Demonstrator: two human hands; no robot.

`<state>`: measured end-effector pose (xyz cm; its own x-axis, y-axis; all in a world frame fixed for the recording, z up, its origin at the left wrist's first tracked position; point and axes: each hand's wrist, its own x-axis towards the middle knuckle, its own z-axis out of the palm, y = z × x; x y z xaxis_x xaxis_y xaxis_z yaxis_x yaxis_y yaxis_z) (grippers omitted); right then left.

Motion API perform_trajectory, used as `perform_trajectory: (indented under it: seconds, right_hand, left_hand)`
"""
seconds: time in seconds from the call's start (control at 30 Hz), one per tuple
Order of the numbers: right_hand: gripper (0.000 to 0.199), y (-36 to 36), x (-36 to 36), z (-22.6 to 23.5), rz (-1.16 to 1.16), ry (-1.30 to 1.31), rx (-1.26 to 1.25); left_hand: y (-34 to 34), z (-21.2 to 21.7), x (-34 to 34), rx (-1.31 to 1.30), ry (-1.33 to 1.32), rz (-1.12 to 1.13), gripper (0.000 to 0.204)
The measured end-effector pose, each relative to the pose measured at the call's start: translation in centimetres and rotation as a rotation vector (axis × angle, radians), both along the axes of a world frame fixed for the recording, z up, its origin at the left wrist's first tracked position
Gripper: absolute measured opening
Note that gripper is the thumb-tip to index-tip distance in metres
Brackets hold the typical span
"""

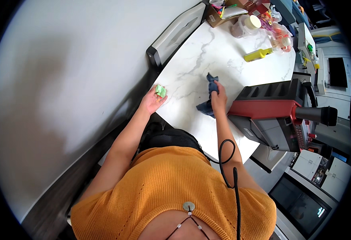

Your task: The person ties a plastic bag containing apples and moves it aside, then wipes down the surface of a marble-top table with a blue cloth using cleaning spray.

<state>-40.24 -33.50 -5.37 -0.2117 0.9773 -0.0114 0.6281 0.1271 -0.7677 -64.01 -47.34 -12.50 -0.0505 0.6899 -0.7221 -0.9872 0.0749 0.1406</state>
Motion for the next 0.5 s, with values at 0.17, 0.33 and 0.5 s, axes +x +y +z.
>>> perform_trajectory:
  seconds: [0.17,0.33,0.5]
  right_hand:
    - [0.04,0.6,1.2,2.9,-0.022,-0.182,0.144]
    - [0.036,-0.3,0.8,0.0,0.197,-0.595,0.33]
    - [0.017,-1.5,-1.0,-2.0,0.337,-0.516,-0.067]
  left_hand:
    - [0.2,-0.3,0.1,0.02,-0.009,-0.012,0.025]
    - [0.9,0.3,0.7,0.017,-0.028,-0.036,0.024]
    - [1.1,0.5,0.7,-0.01,-0.033,-0.035,0.025]
